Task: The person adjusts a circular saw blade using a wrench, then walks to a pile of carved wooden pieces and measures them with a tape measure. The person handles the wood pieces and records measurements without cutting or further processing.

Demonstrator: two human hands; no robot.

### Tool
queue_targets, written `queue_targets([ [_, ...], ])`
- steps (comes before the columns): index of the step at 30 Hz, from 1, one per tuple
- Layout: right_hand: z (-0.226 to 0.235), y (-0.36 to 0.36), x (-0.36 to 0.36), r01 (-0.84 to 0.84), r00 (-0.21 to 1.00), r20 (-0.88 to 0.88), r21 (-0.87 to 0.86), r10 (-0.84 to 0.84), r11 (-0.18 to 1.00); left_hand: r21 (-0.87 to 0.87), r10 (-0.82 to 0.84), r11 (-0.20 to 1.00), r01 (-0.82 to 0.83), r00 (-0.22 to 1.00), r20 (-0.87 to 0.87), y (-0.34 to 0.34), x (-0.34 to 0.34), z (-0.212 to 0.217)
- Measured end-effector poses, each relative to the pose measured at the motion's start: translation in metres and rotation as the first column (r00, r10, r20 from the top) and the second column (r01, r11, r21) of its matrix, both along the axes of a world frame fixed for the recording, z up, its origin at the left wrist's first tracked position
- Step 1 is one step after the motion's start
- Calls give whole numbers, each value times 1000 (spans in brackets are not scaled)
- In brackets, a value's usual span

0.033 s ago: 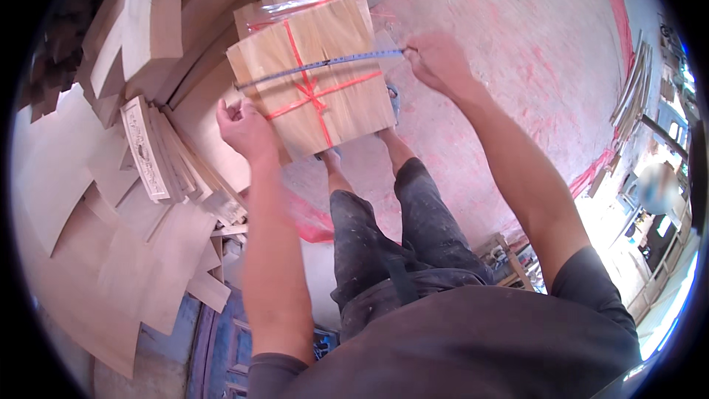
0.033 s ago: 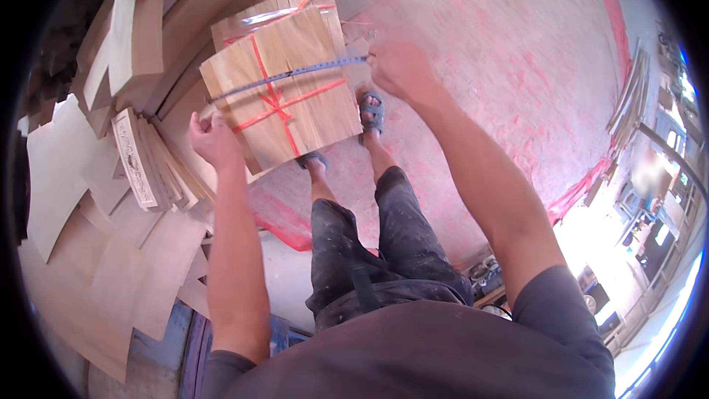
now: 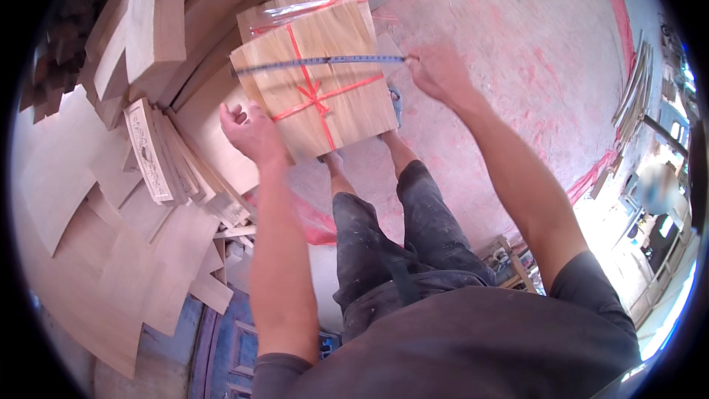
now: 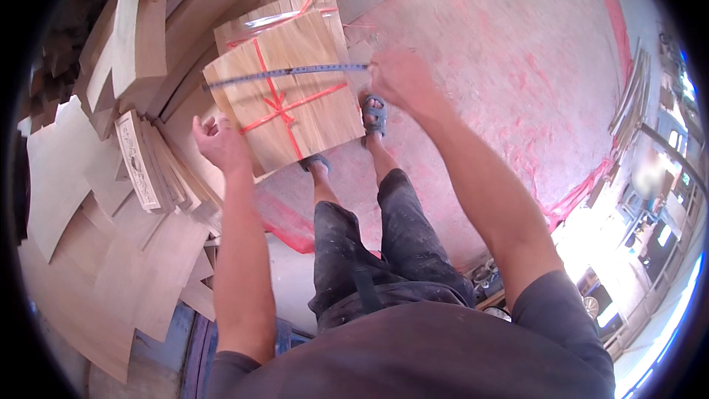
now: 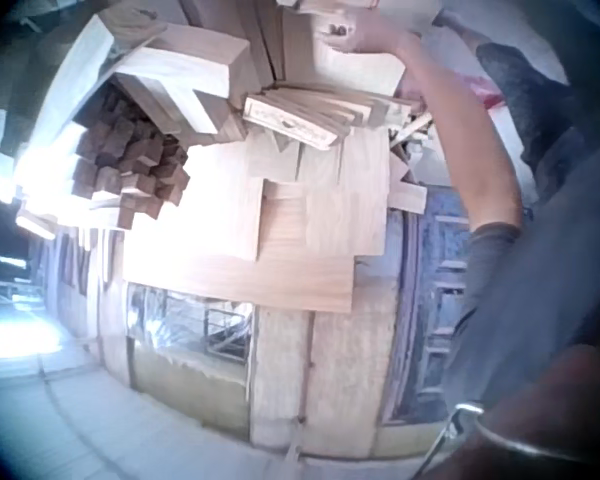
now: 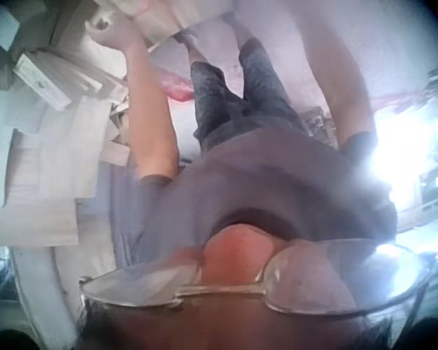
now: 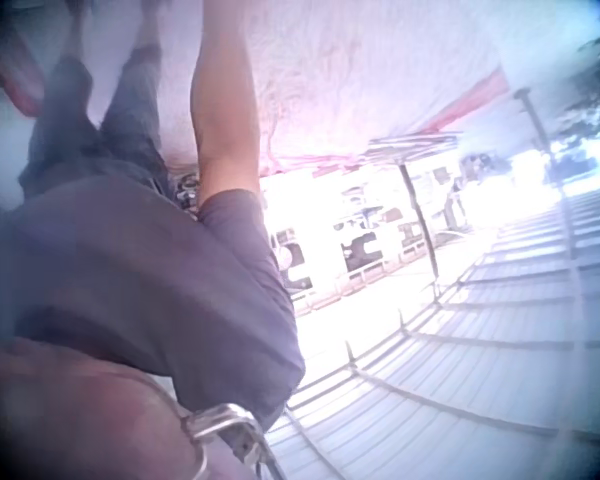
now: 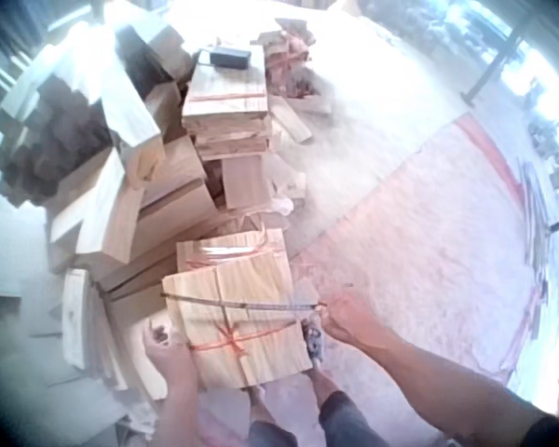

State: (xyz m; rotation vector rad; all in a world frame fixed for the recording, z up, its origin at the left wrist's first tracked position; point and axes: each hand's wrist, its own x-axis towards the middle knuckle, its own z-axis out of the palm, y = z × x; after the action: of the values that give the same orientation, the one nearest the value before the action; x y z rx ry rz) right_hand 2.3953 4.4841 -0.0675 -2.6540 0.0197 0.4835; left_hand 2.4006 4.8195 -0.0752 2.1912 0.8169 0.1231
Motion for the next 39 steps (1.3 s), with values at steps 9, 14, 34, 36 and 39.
queue_targets([
  [9,25,78,-132,684,693,-483,207,-535,699,220,-630,688,692,719,-292,-64,-34,17],
  [14,26,101,-163,743,643,-482,200,-596,639,191,-665,636,748,656,-356,-59,-36,11],
  [34,11,116,-174,726,673,-346,142,-653,673,157,-698,548,822,552,-456,-55,-33,-1],
  [36,13,118,-173,729,662,-362,107,-656,676,115,-708,566,816,553,-440,-56,-33,1],
  [39,11,119,-175,711,691,-321,134,-648,691,80,-708,575,814,545,-450,-58,-32,6],
])
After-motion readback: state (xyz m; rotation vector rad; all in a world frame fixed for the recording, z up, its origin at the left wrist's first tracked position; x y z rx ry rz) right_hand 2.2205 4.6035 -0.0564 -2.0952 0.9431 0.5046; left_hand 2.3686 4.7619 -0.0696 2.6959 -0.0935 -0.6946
